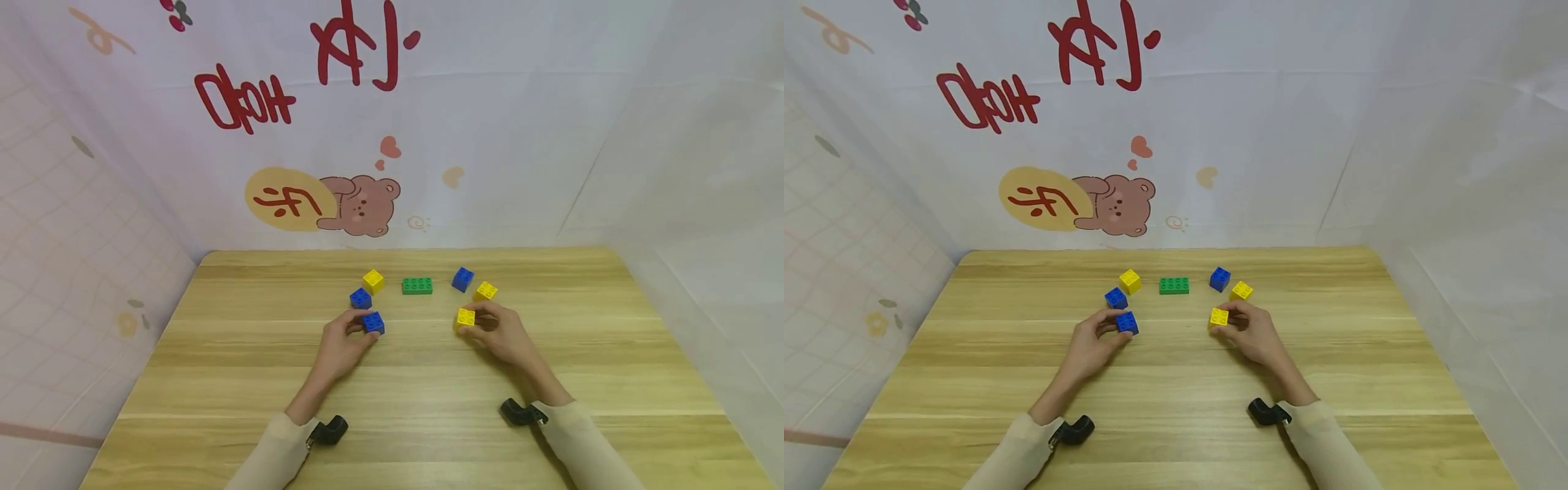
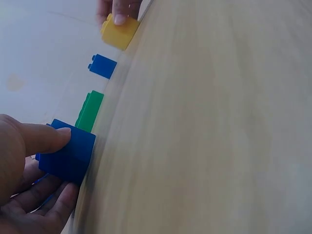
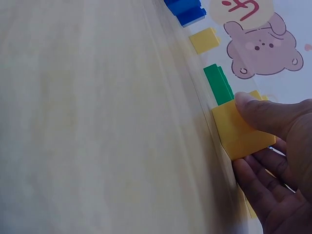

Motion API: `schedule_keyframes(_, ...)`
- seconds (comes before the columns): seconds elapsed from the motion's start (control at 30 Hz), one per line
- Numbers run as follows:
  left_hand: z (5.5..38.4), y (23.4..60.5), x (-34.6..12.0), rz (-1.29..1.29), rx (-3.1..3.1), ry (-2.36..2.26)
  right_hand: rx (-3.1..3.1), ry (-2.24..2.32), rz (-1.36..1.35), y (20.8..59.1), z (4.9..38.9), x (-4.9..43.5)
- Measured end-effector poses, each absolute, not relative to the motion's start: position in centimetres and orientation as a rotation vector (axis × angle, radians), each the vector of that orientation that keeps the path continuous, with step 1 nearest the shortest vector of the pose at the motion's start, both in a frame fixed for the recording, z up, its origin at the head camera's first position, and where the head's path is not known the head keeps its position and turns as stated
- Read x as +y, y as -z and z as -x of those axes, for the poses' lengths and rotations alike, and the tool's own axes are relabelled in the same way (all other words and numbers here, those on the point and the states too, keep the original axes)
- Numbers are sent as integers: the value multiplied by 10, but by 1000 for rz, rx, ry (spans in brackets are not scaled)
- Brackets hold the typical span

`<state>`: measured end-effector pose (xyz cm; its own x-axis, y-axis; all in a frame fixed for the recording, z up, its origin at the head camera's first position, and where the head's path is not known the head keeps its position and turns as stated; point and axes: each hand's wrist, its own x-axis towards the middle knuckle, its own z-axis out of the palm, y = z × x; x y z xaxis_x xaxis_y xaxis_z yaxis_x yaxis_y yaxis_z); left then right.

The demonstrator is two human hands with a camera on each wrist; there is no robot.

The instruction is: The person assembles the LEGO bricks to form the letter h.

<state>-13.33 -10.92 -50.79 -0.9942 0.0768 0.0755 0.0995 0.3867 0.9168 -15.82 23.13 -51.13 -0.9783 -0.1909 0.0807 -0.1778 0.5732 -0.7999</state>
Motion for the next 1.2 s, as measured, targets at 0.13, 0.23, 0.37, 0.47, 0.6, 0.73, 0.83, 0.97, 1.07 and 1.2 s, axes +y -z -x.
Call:
schedule_keyframes(0.13,136,510,-103,199,-2598,1724,2767,1417,315,511,160,228)
schedule_keyframes(0.23,138,510,-99,218,-2607,1721,2762,1425,317,511,162,226)
schedule_keyframes(0.37,140,510,-94,237,-2616,1723,2752,1441,318,512,164,223)
schedule_keyframes(0.47,140,509,-91,240,-2613,1737,2744,1449,314,513,165,221)
schedule_keyframes(0.6,141,509,-86,243,-2612,1750,2746,1445,311,515,166,218)
schedule_keyframes(0.73,144,509,-82,254,-2615,1752,2747,1448,306,516,166,217)
schedule_keyframes(0.83,146,510,-78,272,-2603,1759,2747,1455,306,515,167,216)
schedule_keyframes(0.97,148,510,-73,273,-2603,1778,2729,1473,314,515,170,213)
schedule_keyframes(1.07,149,510,-71,276,-2613,1771,2705,1475,306,516,171,209)
schedule_keyframes(1.2,151,510,-68,298,-2604,1753,2688,1478,297,518,175,205)
